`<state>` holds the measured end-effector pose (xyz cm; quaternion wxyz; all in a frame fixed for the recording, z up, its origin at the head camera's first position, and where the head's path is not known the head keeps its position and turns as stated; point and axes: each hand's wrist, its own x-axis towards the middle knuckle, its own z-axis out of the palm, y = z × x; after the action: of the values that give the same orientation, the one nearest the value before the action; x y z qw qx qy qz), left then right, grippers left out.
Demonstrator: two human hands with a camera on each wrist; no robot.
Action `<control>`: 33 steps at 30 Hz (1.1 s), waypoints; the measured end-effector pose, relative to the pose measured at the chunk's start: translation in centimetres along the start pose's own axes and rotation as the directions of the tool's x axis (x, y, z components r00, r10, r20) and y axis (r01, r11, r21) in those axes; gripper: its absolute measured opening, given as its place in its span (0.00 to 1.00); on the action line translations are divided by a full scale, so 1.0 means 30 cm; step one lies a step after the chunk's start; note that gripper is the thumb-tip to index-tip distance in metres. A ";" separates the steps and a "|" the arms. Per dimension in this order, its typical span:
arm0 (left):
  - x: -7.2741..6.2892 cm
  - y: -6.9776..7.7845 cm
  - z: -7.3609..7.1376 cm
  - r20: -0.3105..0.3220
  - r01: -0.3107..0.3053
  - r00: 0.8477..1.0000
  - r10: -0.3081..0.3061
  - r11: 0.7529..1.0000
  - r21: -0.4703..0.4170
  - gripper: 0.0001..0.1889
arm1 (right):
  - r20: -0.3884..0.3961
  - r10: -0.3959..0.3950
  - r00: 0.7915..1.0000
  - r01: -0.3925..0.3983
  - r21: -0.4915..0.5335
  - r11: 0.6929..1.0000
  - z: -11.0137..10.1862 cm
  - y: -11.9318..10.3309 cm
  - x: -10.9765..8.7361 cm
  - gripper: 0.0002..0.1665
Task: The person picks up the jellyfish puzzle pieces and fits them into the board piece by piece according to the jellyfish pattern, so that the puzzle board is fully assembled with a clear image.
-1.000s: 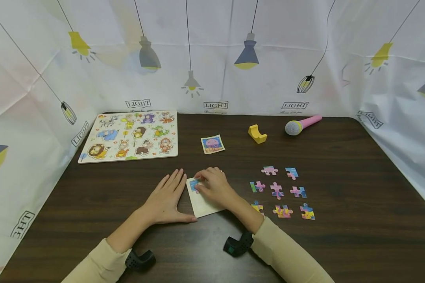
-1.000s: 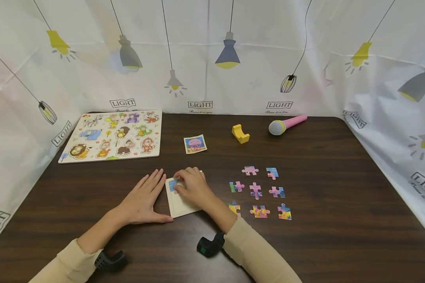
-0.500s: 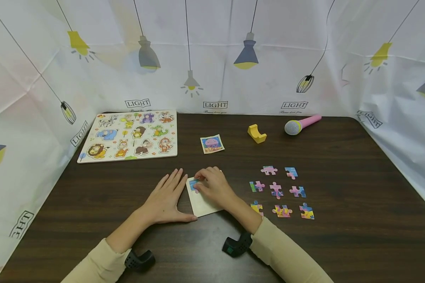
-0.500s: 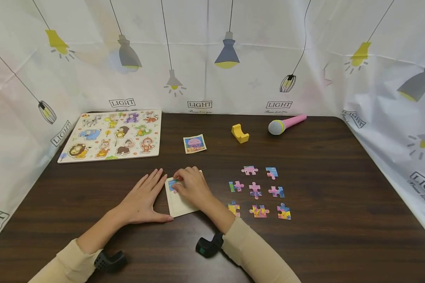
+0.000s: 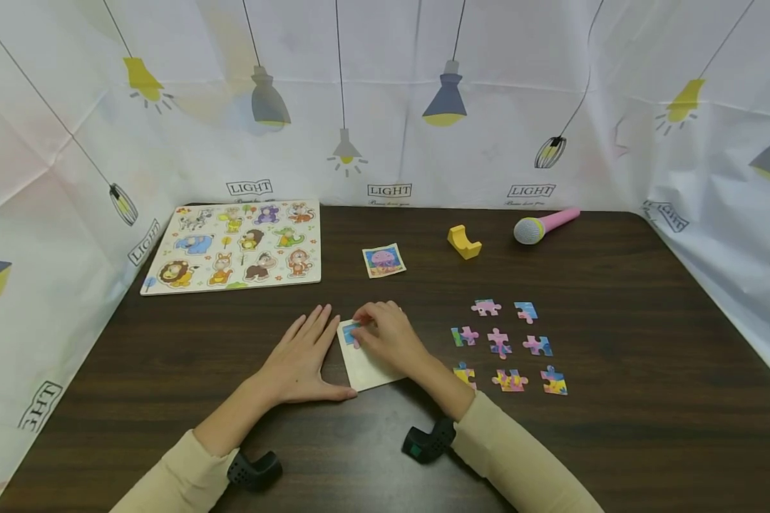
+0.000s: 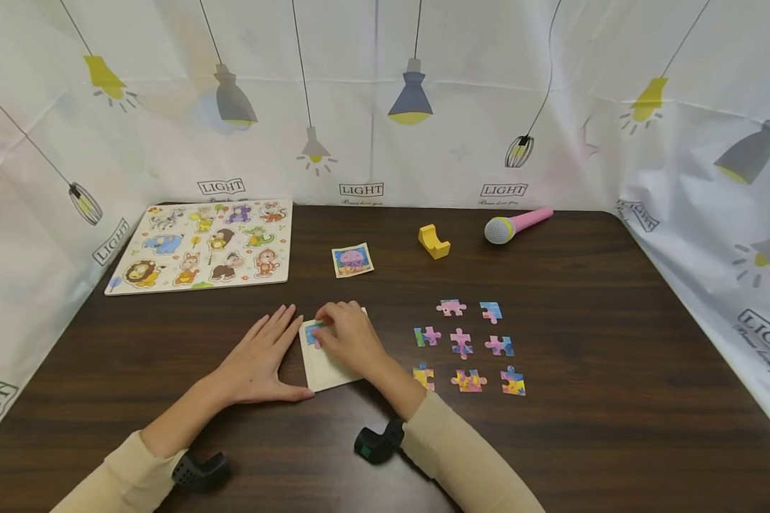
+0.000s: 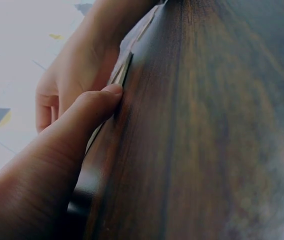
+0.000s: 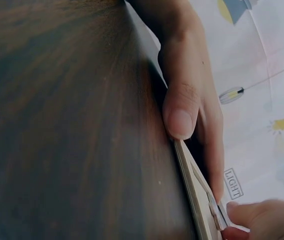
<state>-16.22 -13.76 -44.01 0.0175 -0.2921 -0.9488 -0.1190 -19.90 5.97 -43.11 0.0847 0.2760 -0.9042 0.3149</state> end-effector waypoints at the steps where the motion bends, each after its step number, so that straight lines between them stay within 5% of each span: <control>1: 0.000 -0.001 0.000 -0.002 -0.001 1.000 0.001 1.000 -0.001 0.62 | 0.008 0.005 1.000 -0.005 0.007 1.000 -0.005 -0.002 0.001 0.09; 20: 0.002 0.000 0.010 -0.010 0.011 1.000 -0.011 1.000 -0.025 0.62 | 0.054 -0.005 0.999 0.008 -0.038 0.999 -0.215 0.039 -0.055 0.14; 33: 0.013 -0.017 0.017 -0.091 -0.084 0.993 0.078 0.995 -0.059 0.61 | -0.011 0.082 0.997 -0.083 -0.072 0.994 -0.380 0.179 -0.114 0.18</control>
<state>-16.82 -13.85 -44.57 0.0552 -0.3252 -0.9302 -0.1610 -20.26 18.00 -38.07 0.0852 0.2340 -0.9252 0.2863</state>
